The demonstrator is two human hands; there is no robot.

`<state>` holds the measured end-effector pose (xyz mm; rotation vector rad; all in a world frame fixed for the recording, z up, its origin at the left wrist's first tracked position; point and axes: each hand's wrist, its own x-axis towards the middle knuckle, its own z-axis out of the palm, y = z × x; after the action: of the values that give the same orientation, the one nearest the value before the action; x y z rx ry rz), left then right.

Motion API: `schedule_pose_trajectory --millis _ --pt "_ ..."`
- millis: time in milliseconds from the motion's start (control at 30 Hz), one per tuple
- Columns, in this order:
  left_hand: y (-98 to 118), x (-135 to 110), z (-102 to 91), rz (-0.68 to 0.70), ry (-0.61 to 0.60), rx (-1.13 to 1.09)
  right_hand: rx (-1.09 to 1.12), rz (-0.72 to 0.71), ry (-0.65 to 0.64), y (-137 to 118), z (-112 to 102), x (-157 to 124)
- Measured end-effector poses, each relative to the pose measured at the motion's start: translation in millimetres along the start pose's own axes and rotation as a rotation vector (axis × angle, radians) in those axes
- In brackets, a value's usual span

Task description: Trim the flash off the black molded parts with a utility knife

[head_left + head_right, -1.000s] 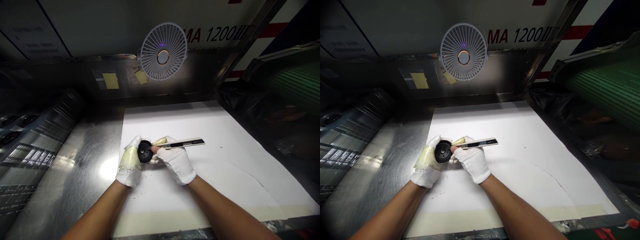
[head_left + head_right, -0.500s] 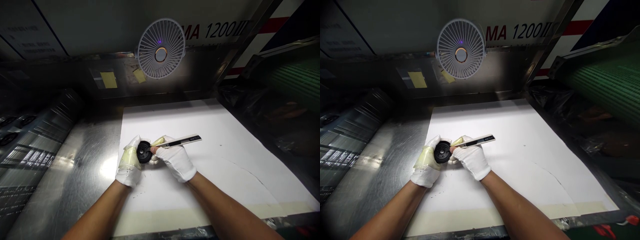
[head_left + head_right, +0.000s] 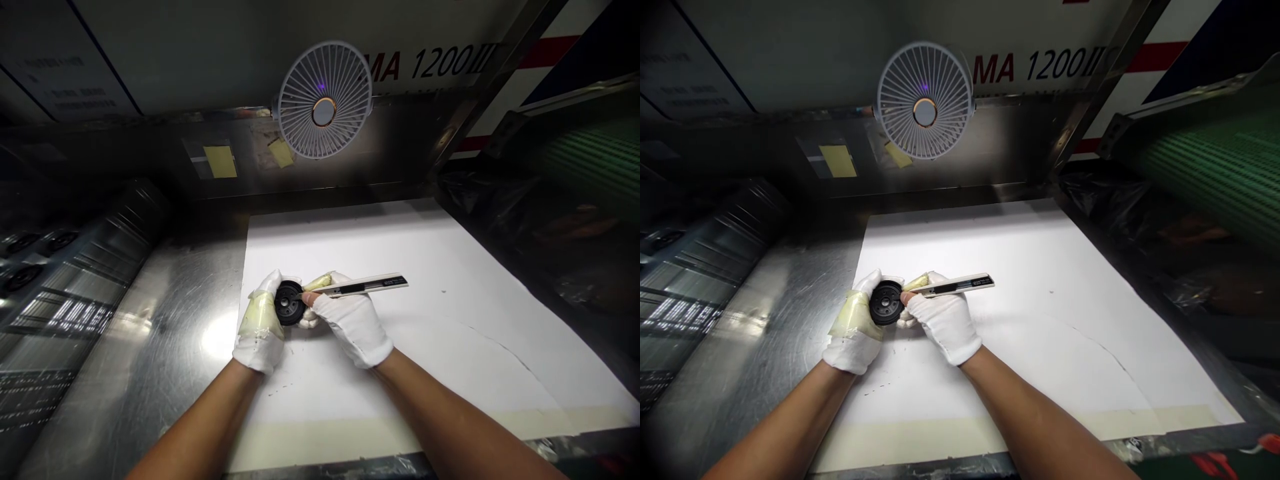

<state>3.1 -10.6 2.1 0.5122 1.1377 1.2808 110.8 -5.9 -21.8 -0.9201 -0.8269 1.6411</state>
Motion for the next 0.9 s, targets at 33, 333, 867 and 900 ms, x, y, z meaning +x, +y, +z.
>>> schedule_pose_trajectory --millis 33,333,867,900 --pt "0.9 -0.5 0.6 0.007 0.014 0.017 0.001 0.003 0.003 -0.7 0.3 -0.2" --pt "-5.7 3.3 -3.2 0.091 -0.004 0.043 -0.012 0.011 0.007 0.5 -0.6 0.5" --pt "-9.1 6.0 -7.0 -0.023 -0.106 -0.042 -0.076 0.066 -0.062 -6.2 -7.6 1.6" --pt "-8.6 6.4 -7.8 -0.049 -0.123 -0.064 -0.046 0.067 -0.073 -7.9 -8.5 2.4"
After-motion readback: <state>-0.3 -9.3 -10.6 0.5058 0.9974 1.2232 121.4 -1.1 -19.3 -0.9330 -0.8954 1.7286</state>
